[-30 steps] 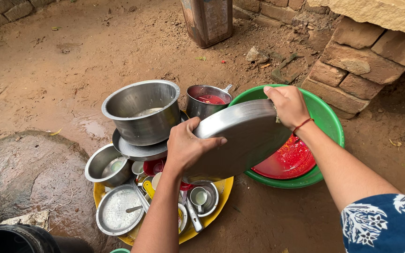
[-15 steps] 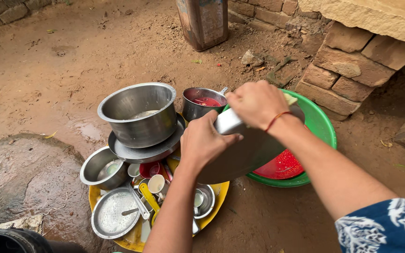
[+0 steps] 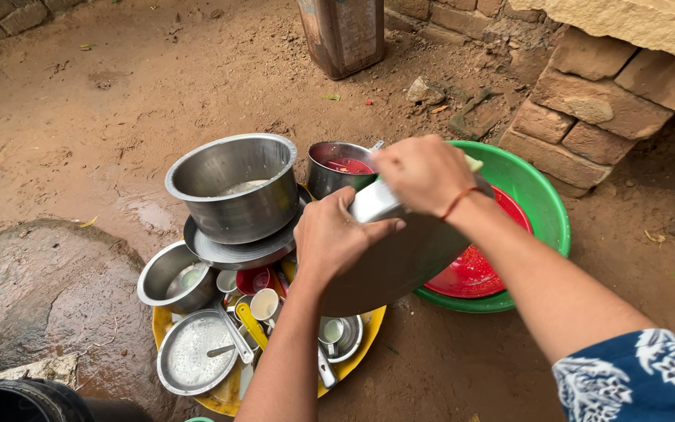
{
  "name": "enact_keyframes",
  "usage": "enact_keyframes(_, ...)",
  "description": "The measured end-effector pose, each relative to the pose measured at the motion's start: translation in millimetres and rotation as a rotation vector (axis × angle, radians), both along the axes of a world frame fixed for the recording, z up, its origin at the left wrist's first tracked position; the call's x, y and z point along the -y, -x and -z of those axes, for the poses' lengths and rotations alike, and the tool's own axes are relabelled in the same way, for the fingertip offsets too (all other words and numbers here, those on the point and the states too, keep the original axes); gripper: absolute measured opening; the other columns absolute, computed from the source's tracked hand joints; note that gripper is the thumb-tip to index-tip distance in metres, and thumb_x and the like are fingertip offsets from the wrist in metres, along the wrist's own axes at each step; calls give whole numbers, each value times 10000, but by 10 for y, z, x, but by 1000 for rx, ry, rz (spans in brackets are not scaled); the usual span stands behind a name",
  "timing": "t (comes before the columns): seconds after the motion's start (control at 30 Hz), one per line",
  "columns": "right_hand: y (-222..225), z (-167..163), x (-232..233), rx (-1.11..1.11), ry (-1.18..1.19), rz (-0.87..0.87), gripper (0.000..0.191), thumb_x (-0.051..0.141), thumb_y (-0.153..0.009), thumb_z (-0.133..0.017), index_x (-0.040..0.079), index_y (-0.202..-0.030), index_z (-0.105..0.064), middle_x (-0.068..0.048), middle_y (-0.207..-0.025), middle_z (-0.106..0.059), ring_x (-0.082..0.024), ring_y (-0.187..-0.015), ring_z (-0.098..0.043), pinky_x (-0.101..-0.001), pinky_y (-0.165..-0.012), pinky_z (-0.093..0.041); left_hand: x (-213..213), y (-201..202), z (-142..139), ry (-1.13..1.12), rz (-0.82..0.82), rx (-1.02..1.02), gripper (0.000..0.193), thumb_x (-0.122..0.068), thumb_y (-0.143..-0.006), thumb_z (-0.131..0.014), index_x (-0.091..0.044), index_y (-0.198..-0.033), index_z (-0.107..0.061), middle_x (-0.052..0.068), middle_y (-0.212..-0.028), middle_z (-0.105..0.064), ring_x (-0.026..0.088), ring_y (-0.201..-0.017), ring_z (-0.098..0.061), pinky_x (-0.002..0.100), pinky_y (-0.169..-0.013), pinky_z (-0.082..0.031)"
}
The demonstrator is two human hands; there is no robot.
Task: The person scrubs a large round metal pot lid with a sponge, rubbing its surface repeatedly, then scrubs a red decorative tray on both sides over a green plastic basin, with a pile of dirty pots, cups and dishes on a yellow tray beside them on the ground.
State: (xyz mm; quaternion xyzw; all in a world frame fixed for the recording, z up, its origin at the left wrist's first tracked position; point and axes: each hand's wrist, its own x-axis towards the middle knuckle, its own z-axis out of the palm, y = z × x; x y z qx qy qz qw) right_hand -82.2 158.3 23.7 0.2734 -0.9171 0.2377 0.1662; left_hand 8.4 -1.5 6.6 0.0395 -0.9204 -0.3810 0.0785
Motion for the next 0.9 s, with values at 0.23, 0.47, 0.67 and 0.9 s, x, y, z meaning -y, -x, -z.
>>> enact_keyframes(0.23,425,453,-683,315,443,111,567,391,-1023,-607,-38,-654,-567,-81,-540,-485,-148,-532,-452,-391,-517,-373,166,28,94,-68,-16,15,550,-565,-542,-885,-113,-814,-731,96,-758,-752,262,-737,-749,399,-714,-555)
enact_keyframes(0.47,344,442,-675,296,457,106,519,363,-1006,-605,-38,-679,-577,-105,-580,-507,-183,-520,-492,-410,-513,-405,258,-14,18,-51,9,16,568,-546,-559,-894,-90,-848,-716,111,-812,-759,277,-785,-754,416,-725,-562)
enact_keyframes(0.67,-17,-24,-93,95,44,62,429,385,-948,-565,61,-721,-731,-235,-711,-654,-431,-675,-656,-518,-644,-507,32,-36,-155,102,55,-1,553,-550,-597,-882,-130,-917,-718,121,-834,-757,323,-829,-733,456,-730,-553)
enact_keyframes(0.9,-8,-145,-128,116,44,64,456,419,-948,-578,51,-718,-718,-241,-700,-641,-420,-669,-653,-506,-631,-503,17,-51,-178,3,39,-48,517,-546,-576,-880,-132,-847,-730,92,-766,-749,272,-732,-737,424,-708,-557)
